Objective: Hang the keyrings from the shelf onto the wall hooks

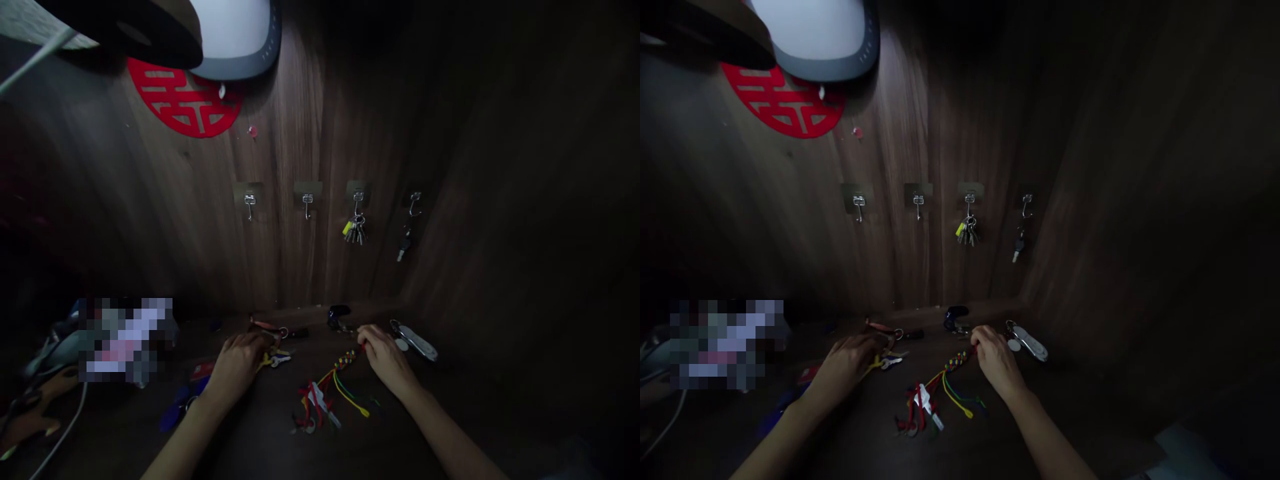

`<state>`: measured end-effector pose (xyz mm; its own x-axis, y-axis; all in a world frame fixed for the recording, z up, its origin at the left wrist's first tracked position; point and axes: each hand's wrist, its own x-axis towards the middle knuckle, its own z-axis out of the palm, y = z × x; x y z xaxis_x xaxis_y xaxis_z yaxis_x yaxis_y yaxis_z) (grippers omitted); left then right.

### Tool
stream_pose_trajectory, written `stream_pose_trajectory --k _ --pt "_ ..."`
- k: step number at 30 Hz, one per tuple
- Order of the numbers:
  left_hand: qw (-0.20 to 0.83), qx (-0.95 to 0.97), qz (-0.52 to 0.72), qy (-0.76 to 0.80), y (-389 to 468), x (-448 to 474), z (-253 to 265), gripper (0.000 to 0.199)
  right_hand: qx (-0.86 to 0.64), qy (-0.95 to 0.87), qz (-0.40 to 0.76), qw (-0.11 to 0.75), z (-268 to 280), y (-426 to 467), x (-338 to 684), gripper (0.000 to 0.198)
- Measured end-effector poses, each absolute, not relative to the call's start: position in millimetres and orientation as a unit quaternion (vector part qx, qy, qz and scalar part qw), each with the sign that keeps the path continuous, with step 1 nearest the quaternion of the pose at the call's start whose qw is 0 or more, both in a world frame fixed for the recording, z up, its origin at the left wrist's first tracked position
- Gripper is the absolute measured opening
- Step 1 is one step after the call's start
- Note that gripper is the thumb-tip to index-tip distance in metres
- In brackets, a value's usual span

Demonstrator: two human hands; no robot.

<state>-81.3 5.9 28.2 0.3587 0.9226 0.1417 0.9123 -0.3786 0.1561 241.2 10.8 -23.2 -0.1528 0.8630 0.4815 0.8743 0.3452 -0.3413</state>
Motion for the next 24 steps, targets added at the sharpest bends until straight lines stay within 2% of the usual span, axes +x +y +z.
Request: stream_pose_trajectory --k 3,10,24 --pt "0.010 0.818 0.097 0.566 2.8 -99.6 26.6 0.021 -0.577 -0.751 -0.014 0.320 -26.7 12.9 242.1 0.027" --pt "-0.029 0.775 0.144 0.615 -1.3 -132.5 20.7 0.024 -0.581 -0.751 -0.024 0.313 -28.4 14.8 241.1 0.026" --pt "-0.053 0.735 0.342 0.583 2.4 -147.1 7.3 0.028 -0.562 -0.759 -0.027 0.327 -31.1 15.2 240.8 0.025"
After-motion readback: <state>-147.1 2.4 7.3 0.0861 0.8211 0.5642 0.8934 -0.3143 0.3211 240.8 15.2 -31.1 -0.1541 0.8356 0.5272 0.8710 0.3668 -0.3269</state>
